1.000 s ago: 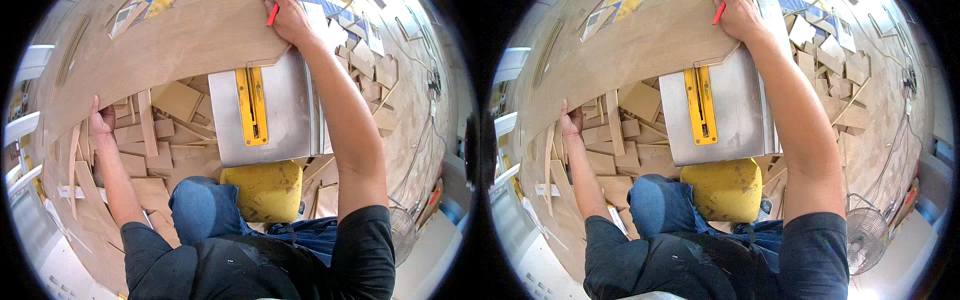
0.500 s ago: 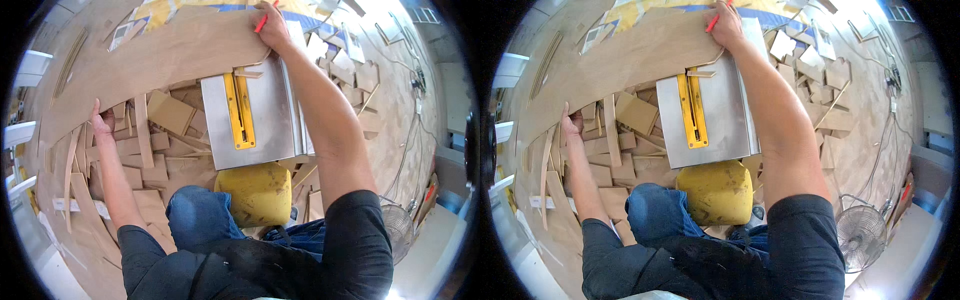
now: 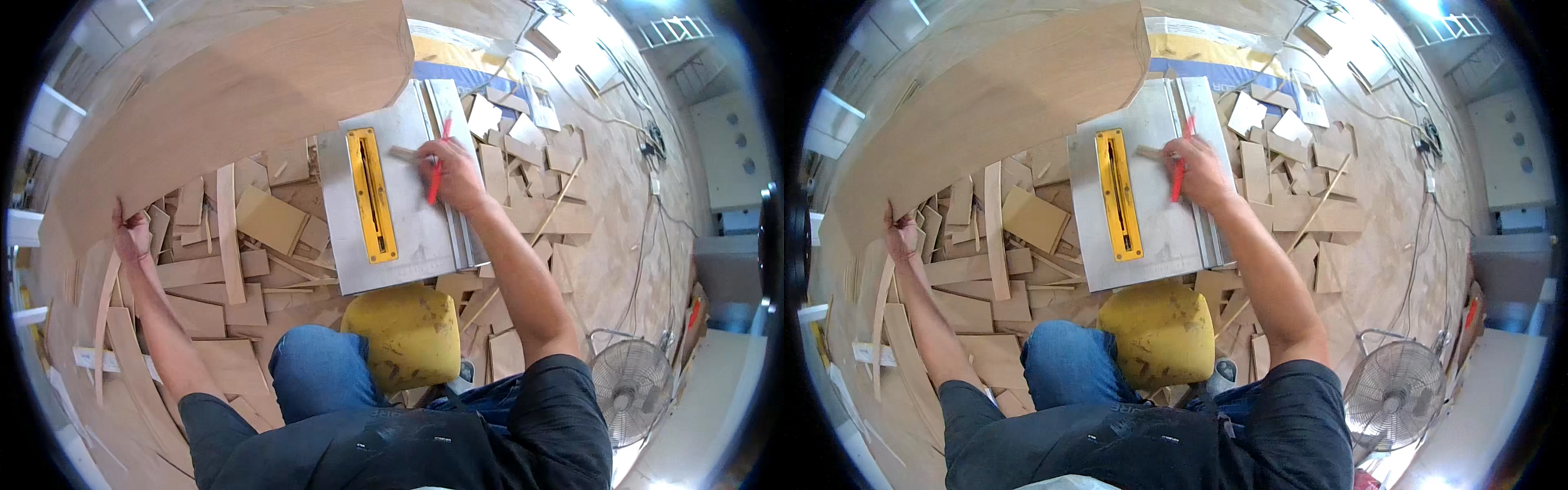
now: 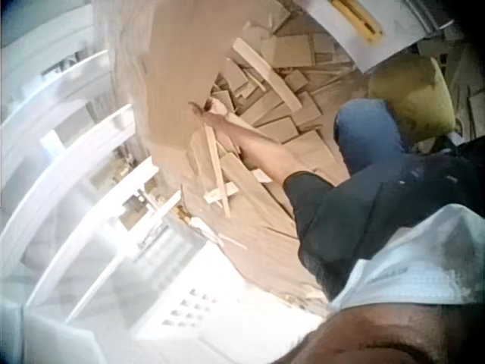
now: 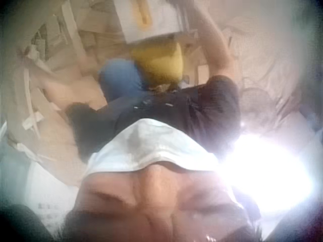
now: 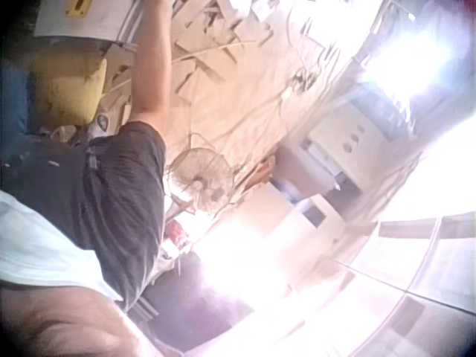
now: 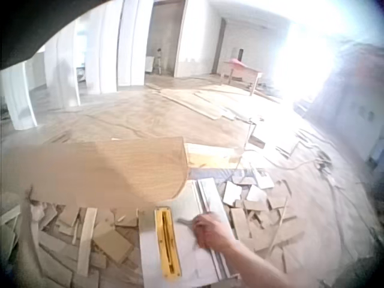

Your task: The person fits a wood-look plank against a curved wall section by hand, marks the required curve on the plank with a pencil, and then uses a table saw to trim the plank following the marked line.

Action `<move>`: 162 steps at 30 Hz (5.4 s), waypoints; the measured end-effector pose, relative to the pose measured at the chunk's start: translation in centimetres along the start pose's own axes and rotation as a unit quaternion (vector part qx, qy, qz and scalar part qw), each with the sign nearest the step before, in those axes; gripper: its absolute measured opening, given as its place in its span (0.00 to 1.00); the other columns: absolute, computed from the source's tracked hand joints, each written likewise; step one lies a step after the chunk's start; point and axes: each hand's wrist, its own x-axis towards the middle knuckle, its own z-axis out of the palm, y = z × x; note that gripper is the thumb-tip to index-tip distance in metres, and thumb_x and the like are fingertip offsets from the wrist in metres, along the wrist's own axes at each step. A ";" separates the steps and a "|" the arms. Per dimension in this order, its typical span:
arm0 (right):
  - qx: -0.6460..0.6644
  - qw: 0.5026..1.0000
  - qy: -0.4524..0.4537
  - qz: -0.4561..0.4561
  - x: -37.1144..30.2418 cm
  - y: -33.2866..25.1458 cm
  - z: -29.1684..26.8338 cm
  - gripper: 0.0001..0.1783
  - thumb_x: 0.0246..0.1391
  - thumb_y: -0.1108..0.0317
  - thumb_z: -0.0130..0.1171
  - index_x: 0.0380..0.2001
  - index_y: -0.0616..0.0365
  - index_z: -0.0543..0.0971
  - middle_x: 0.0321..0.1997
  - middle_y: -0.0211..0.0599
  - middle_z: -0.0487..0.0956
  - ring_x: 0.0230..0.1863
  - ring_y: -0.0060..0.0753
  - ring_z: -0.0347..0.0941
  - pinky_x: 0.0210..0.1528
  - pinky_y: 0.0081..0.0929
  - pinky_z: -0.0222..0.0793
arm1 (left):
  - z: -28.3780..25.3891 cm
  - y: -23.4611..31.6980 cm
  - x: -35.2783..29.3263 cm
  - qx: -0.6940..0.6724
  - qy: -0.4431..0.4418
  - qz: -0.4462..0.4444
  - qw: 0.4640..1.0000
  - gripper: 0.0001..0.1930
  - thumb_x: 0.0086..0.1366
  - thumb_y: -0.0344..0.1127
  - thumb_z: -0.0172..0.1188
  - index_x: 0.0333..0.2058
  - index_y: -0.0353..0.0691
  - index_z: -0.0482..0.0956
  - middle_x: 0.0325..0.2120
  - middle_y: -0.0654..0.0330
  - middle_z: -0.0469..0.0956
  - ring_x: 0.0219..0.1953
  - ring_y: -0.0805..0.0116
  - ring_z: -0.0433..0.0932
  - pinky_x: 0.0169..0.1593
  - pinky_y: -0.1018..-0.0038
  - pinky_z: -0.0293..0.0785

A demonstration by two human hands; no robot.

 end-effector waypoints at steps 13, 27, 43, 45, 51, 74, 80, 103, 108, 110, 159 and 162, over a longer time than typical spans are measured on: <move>-0.116 0.992 -0.043 0.039 1.8 -2.2 -18.7 0.22 0.70 0.53 0.55 0.56 0.58 0.79 0.48 0.58 0.82 0.51 0.61 0.78 0.55 0.42 0.72 | 15.6 -11.2 -6.4 0.193 -0.163 -0.052 0.966 0.24 0.71 0.38 0.62 0.61 0.32 0.75 0.61 0.53 0.77 0.63 0.58 0.74 0.66 0.58 0.71; -0.153 0.900 0.205 0.352 -7.2 -6.0 -9.7 0.22 0.72 0.55 0.51 0.38 0.67 0.81 0.30 0.57 0.82 0.36 0.60 0.80 0.39 0.46 0.72 | 37.5 -39.4 -0.8 0.353 -0.107 -0.234 0.900 0.20 0.66 0.36 0.70 0.48 0.24 0.79 0.42 0.47 0.84 0.44 0.59 0.84 0.48 0.65 0.82; -0.208 0.898 0.176 0.344 -1.4 -2.3 -3.0 0.17 0.69 0.61 0.49 0.49 0.61 0.81 0.47 0.56 0.83 0.52 0.58 0.78 0.56 0.47 0.71 | 34.7 -51.4 1.4 0.668 -0.298 -0.049 0.680 0.33 0.68 0.53 0.64 0.53 0.22 0.77 0.48 0.40 0.82 0.48 0.52 0.81 0.52 0.59 0.78; -0.199 0.899 0.181 0.346 -1.9 -1.4 -2.0 0.17 0.69 0.61 0.49 0.50 0.60 0.81 0.48 0.55 0.83 0.53 0.57 0.78 0.57 0.47 0.71 | 34.3 -51.7 1.8 0.672 -0.298 -0.018 0.678 0.34 0.68 0.53 0.63 0.54 0.22 0.75 0.50 0.38 0.80 0.51 0.50 0.80 0.54 0.59 0.77; -0.151 0.900 0.203 0.356 -2.7 -1.7 0.2 0.17 0.69 0.61 0.50 0.50 0.60 0.81 0.48 0.53 0.83 0.52 0.58 0.78 0.55 0.47 0.72 | 32.9 -53.2 4.4 0.668 -0.284 0.101 0.680 0.37 0.69 0.55 0.61 0.59 0.21 0.70 0.56 0.34 0.77 0.60 0.43 0.76 0.61 0.58 0.74; -0.115 0.914 0.221 0.320 -2.7 -1.7 0.5 0.17 0.68 0.62 0.52 0.49 0.63 0.82 0.47 0.54 0.84 0.51 0.57 0.79 0.55 0.45 0.73 | 31.5 -52.9 6.4 0.613 -0.360 0.122 0.693 0.28 0.69 0.49 0.61 0.58 0.32 0.77 0.56 0.40 0.79 0.59 0.46 0.78 0.61 0.58 0.75; -0.107 0.911 0.219 0.332 -2.6 -2.2 0.7 0.17 0.68 0.63 0.51 0.48 0.63 0.82 0.48 0.52 0.83 0.52 0.56 0.79 0.55 0.44 0.72 | 32.1 -51.6 5.4 0.595 -0.361 0.124 0.707 0.28 0.69 0.50 0.62 0.57 0.31 0.78 0.54 0.40 0.80 0.57 0.46 0.79 0.59 0.59 0.76; -0.132 0.905 0.221 0.339 -3.6 -1.3 1.5 0.15 0.70 0.61 0.50 0.49 0.56 0.81 0.49 0.51 0.81 0.52 0.56 0.77 0.55 0.47 0.72 | 32.2 -50.0 4.2 0.660 -0.330 0.085 0.670 0.40 0.73 0.55 0.53 0.67 0.22 0.60 0.63 0.33 0.70 0.65 0.39 0.71 0.67 0.58 0.69; -0.142 0.911 0.251 0.293 -3.9 -1.3 1.9 0.15 0.69 0.62 0.50 0.50 0.57 0.81 0.49 0.51 0.80 0.52 0.56 0.77 0.56 0.47 0.72 | 32.7 -49.7 4.9 0.742 -0.291 0.081 0.599 0.42 0.74 0.58 0.49 0.67 0.20 0.59 0.63 0.30 0.69 0.65 0.38 0.70 0.67 0.56 0.68; -0.136 0.908 0.234 0.318 -4.1 -1.6 1.5 0.15 0.69 0.62 0.51 0.50 0.58 0.81 0.49 0.51 0.80 0.53 0.56 0.77 0.56 0.47 0.72 | 33.1 -50.0 3.4 0.738 -0.291 0.060 0.606 0.42 0.74 0.59 0.48 0.66 0.19 0.59 0.63 0.30 0.69 0.65 0.38 0.70 0.67 0.56 0.69; -0.104 0.914 0.244 0.306 -6.3 -2.4 0.9 0.14 0.69 0.65 0.51 0.47 0.59 0.81 0.45 0.50 0.81 0.50 0.56 0.78 0.53 0.46 0.72 | 33.8 -46.9 -0.9 0.779 -0.302 0.050 0.547 0.36 0.78 0.52 0.37 0.68 0.20 0.58 0.66 0.33 0.66 0.68 0.42 0.67 0.71 0.56 0.65; -0.093 0.913 0.238 0.318 -6.0 -2.6 0.9 0.14 0.69 0.65 0.51 0.47 0.59 0.82 0.44 0.51 0.81 0.50 0.56 0.78 0.53 0.47 0.72 | 33.5 -47.1 -0.5 0.786 -0.289 0.053 0.544 0.36 0.79 0.52 0.36 0.69 0.21 0.57 0.67 0.34 0.64 0.69 0.42 0.67 0.71 0.57 0.64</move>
